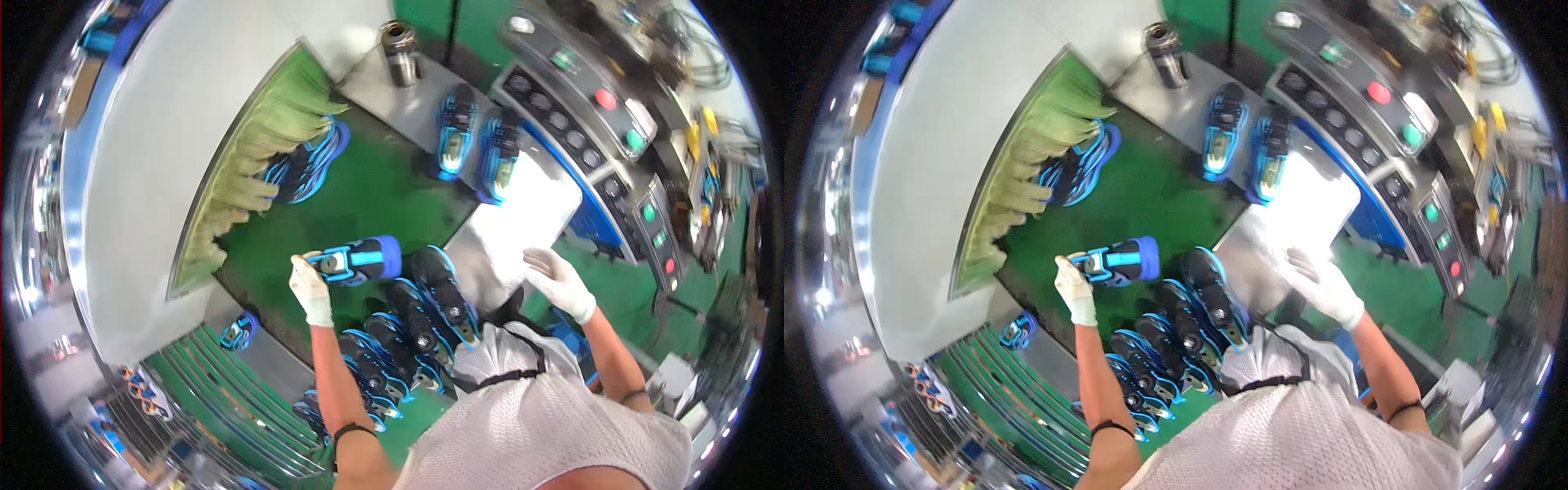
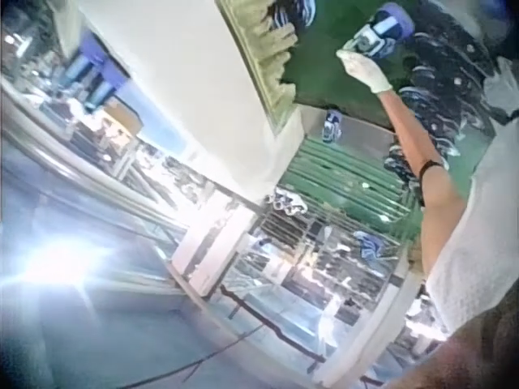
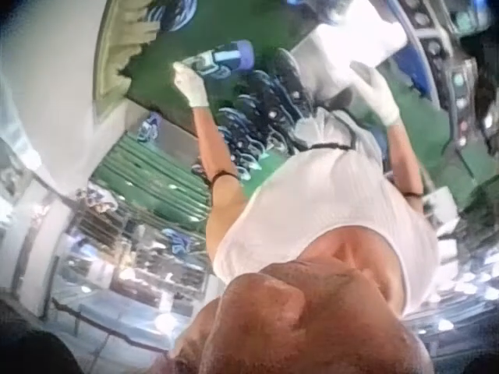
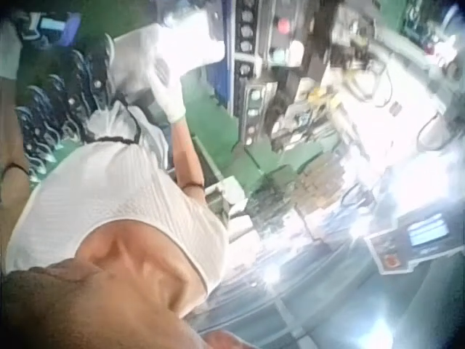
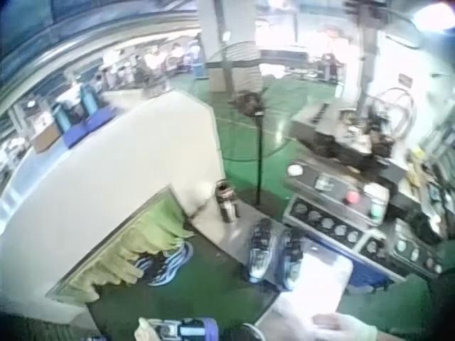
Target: Operating a pressing machine to process blue shoes on a factory production line.
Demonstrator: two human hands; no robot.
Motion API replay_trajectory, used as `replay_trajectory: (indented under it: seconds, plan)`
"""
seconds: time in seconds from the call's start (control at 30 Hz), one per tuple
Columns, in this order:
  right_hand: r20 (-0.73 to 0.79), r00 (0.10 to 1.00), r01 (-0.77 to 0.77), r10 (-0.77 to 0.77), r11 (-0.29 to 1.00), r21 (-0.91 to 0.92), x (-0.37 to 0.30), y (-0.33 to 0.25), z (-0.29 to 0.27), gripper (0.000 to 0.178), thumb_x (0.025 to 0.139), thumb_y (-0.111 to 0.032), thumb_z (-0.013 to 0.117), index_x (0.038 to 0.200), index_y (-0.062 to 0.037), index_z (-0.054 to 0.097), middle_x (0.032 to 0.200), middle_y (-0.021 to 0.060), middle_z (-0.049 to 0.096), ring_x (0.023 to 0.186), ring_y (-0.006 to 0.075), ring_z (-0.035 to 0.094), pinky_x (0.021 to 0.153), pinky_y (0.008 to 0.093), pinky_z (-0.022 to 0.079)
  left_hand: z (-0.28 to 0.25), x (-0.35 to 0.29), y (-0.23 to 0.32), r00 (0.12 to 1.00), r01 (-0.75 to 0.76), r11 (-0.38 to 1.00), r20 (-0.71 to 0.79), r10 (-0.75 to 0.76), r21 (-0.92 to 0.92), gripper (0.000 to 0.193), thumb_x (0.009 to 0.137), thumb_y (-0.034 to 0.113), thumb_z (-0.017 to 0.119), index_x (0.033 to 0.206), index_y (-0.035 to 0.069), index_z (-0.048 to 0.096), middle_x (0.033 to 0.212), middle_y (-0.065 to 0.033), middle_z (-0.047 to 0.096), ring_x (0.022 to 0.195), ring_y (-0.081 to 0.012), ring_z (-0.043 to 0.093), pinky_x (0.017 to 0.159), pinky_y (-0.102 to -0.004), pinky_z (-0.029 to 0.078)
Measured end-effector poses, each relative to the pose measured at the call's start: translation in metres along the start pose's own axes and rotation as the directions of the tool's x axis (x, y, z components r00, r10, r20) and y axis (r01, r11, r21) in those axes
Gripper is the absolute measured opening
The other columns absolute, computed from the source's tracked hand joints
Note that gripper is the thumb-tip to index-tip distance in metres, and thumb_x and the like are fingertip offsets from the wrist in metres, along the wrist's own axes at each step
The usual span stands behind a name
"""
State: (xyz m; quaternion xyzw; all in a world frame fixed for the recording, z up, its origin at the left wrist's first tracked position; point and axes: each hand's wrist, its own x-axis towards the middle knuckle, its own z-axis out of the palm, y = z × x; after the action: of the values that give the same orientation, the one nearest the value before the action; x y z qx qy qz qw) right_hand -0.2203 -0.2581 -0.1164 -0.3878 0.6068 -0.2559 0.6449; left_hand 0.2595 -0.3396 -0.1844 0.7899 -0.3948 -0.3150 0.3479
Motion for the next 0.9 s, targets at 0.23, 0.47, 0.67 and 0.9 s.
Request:
replay_trajectory:
  seconds: [0.23,0.47,0.67,0.9]
  plan:
    - [0.056,0.960,0.267,-0.274,0.957,0.112,-0.067,-0.097,-0.042,0.079,0.091,-0.032,0.076,0.152,0.0020,0.038,0.151,0.0188,0.049,0.140,0.0263,0.047,0.115,0.0404,0.039,0.129,-0.125,0.195,0.770,-0.379,0.897,0.460,0.442,-0.227,0.037,0.107,0.022,0.042,0.092,-0.002,0.067,0.088,-0.0078,0.071,0.067,-0.0146,0.058,0.061,-0.0296,0.047]
    - [-0.322,0.921,0.089,-0.221,0.922,-0.377,-0.114,-0.044,-0.156,0.071,0.080,-0.037,0.074,0.132,0.0036,0.047,0.113,0.0297,0.066,0.101,0.0454,0.067,0.089,0.0452,0.055,0.294,-0.303,0.348,-0.013,-0.910,0.246,0.617,0.787,-0.333,0.013,0.097,0.015,0.060,0.095,0.008,0.071,0.089,-0.0116,0.067,0.076,-0.0327,0.069,0.068,-0.0392,0.055]
    - [-0.713,0.653,0.319,-0.255,0.947,-0.047,-0.225,0.025,-0.278,0.054,0.079,-0.034,0.080,0.110,0.0057,0.062,0.091,0.0178,0.071,0.084,0.0323,0.069,0.079,0.0399,0.055,0.414,-0.448,0.457,-0.356,-0.603,0.137,0.419,0.835,-0.786,0.025,0.098,0.005,0.060,0.121,0.002,0.067,0.108,-0.0124,0.067,0.085,-0.0229,0.068,0.079,-0.0351,0.055]
    - [-0.802,0.530,0.587,0.276,0.563,0.582,-0.329,0.123,-0.310,0.045,0.082,-0.029,0.082,0.109,0.0033,0.067,0.070,-0.0015,0.060,0.044,0.0046,0.046,0.040,0.0247,0.030,0.665,-0.530,0.510,0.126,-0.714,0.545,0.685,0.718,-0.439,0.067,0.100,0.032,0.062,0.150,-0.002,0.036,0.147,-0.0252,0.045,0.129,-0.0391,0.053,0.112,-0.0471,0.040]
